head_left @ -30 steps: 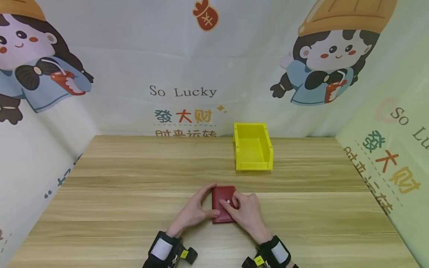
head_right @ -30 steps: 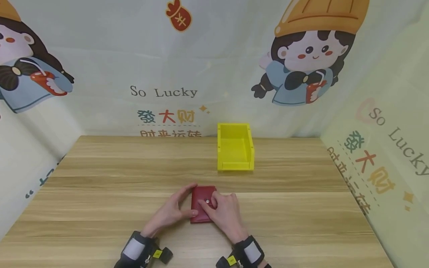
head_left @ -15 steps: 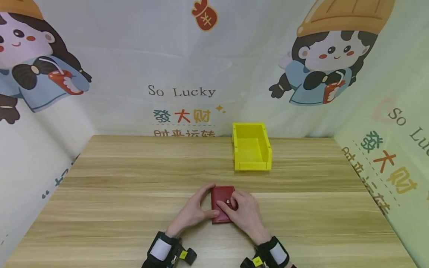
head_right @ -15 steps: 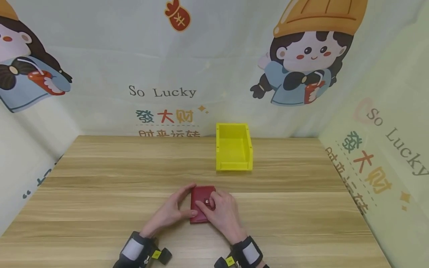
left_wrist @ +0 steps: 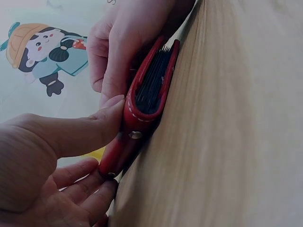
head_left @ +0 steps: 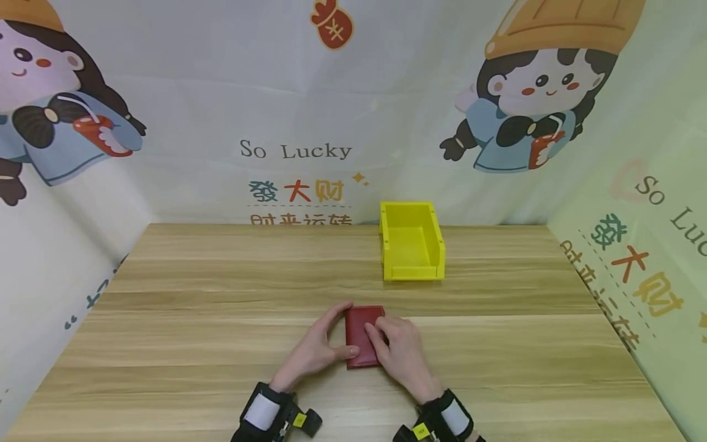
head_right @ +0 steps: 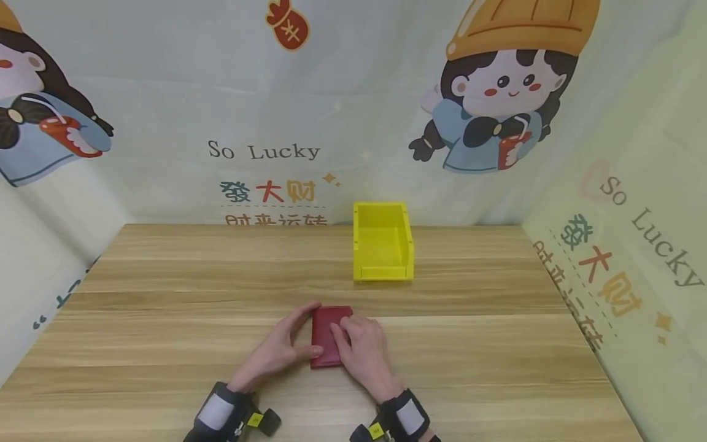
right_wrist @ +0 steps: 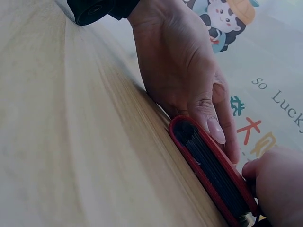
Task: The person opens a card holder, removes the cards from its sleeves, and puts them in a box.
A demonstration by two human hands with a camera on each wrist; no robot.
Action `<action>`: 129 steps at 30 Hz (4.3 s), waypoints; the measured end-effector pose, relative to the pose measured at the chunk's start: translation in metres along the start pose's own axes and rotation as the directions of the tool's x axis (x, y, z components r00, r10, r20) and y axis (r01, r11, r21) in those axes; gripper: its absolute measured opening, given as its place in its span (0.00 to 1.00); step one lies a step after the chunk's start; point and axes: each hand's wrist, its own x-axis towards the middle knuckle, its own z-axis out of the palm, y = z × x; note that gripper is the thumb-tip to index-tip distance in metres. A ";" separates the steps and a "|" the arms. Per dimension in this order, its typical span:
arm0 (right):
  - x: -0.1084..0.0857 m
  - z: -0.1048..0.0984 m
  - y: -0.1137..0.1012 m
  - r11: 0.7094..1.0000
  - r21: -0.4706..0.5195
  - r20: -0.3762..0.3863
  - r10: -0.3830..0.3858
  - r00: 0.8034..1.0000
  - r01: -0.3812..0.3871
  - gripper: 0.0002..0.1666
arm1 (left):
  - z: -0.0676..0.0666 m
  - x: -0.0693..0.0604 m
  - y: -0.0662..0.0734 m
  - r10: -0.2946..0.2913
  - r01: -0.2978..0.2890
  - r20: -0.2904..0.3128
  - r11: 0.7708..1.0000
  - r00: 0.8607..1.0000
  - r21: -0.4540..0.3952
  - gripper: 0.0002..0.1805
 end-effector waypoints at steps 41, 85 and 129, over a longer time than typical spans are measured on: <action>-0.013 -0.025 0.028 0.953 0.259 -0.043 0.172 0.984 -0.155 0.21 | 0.002 0.001 -0.001 -0.012 0.012 -0.008 0.999 1.000 0.050 0.44; -0.008 -0.012 0.011 0.978 0.064 -0.085 0.203 0.975 -0.198 0.18 | 0.010 -0.001 0.004 0.049 -0.035 -0.093 0.988 0.994 0.150 0.44; -0.014 -0.018 0.009 0.958 0.285 0.193 -0.016 0.981 -0.040 0.25 | 0.002 0.004 0.009 -0.120 0.120 -0.022 0.993 0.993 0.017 0.28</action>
